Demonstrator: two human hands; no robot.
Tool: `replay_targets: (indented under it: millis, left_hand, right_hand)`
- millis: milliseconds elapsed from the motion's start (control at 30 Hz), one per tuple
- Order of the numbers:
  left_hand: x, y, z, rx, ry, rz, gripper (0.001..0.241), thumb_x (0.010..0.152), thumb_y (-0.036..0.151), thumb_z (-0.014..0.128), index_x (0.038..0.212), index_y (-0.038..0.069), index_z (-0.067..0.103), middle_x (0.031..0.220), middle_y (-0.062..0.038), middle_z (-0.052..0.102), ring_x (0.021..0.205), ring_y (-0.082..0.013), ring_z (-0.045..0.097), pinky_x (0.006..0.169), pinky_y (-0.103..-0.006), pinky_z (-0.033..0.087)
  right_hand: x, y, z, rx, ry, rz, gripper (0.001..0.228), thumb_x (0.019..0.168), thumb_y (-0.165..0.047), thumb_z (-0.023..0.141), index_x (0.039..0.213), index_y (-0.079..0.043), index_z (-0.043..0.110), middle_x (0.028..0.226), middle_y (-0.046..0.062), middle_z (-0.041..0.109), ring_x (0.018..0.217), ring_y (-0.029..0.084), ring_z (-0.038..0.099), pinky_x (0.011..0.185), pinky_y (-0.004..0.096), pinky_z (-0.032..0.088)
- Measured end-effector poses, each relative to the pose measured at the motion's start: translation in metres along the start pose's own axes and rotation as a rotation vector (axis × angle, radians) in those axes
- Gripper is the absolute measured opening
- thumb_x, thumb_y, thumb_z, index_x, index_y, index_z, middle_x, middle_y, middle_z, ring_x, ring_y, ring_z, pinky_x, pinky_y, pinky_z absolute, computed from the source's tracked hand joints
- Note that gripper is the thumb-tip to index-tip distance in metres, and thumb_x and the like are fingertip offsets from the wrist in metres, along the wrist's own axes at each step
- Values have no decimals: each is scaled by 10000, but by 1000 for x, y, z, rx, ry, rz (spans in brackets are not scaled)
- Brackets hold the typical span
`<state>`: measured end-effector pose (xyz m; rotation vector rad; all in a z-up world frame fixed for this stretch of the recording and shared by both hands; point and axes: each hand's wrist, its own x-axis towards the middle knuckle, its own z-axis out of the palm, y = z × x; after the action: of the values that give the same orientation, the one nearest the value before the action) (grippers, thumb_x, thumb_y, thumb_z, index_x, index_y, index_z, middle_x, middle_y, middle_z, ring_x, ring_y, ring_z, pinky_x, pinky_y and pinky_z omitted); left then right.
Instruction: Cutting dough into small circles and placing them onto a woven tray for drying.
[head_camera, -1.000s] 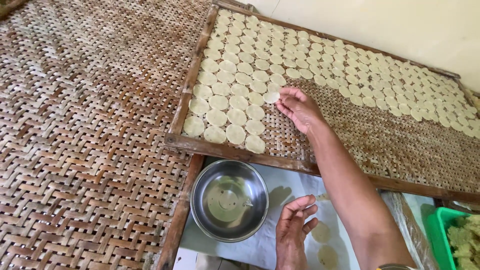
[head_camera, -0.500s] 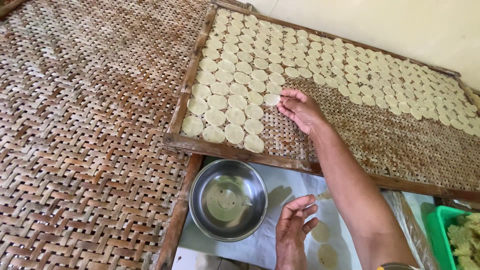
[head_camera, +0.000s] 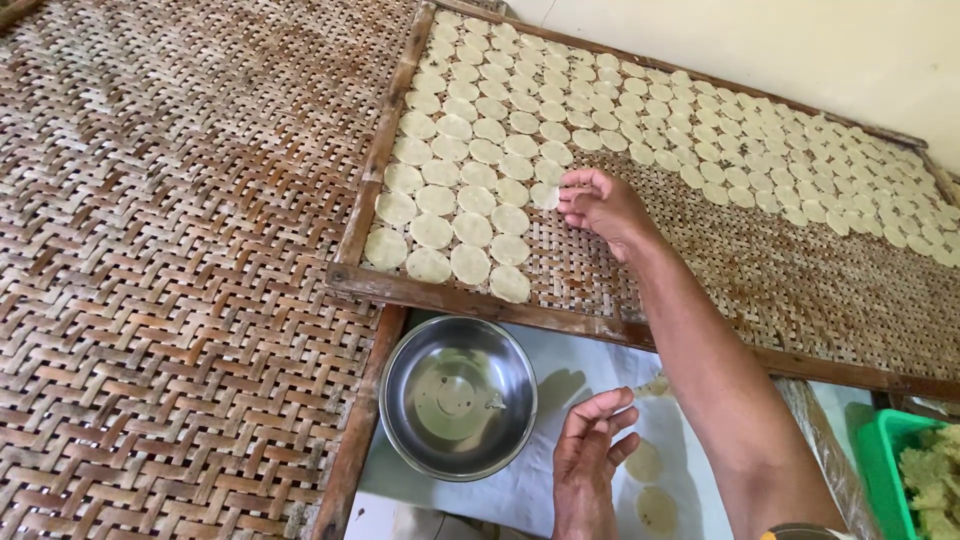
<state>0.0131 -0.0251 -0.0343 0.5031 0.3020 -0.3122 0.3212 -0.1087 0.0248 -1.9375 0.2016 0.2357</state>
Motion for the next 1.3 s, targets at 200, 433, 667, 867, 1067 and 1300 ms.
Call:
replay_targets:
  millis: [200, 433, 667, 867, 1067, 1300]
  left_hand:
    - [-2, -1, -2, -1, -32, 15, 282, 1003, 233, 526, 1233, 123, 647, 1340, -37, 684, 1206, -168, 628, 1011, -363, 494]
    - [-16, 12, 10, 6, -22, 44, 307, 1001, 231, 519, 1245, 91, 643, 1343, -73, 684, 1203, -190, 626, 1017, -388, 490]
    - [-43, 32, 19, 43, -45, 159, 331, 1020, 248, 501, 1272, 64, 608, 1382, -112, 639, 1247, -234, 605, 1050, -409, 473]
    - [-35, 33, 17, 58, -33, 192, 330, 1004, 234, 500, 1278, 79, 599, 1401, -103, 634, 1261, -233, 604, 1065, -414, 466]
    - [-31, 30, 15, 27, -22, 178, 315, 1007, 230, 489, 1262, 98, 620, 1382, -83, 655, 1239, -215, 614, 1057, -409, 468]
    - [-14, 15, 6, -41, -7, 126, 299, 1007, 213, 496, 1238, 98, 648, 1321, -73, 696, 1170, -189, 641, 996, -376, 498]
  right_hand:
    - [-26, -22, 13, -577, 85, -94, 385, 988, -27, 519, 1322, -193, 616, 1277, 3, 726, 1004, 166, 721, 884, 348, 575]
    - [-35, -2, 14, -1001, 174, -287, 484, 961, 12, 526, 1387, -205, 601, 1294, 64, 708, 1065, 249, 687, 893, 428, 544]
    - [-66, 28, -34, -790, 110, -446, 471, 968, -31, 546, 1411, -181, 595, 1325, 85, 687, 1132, 267, 688, 978, 418, 532]
    - [-85, -8, -46, -715, 158, -278, 406, 1022, -98, 518, 1400, -231, 585, 1300, -46, 715, 857, 139, 701, 759, 345, 572]
    - [-75, -26, -15, -708, 137, -262, 457, 1009, -73, 501, 1416, -274, 550, 1264, -100, 730, 630, 127, 602, 598, 323, 554]
    - [-29, 2, 15, -749, 36, -618, 713, 824, 104, 564, 1477, -174, 497, 1306, -4, 716, 613, 100, 616, 620, 277, 541]
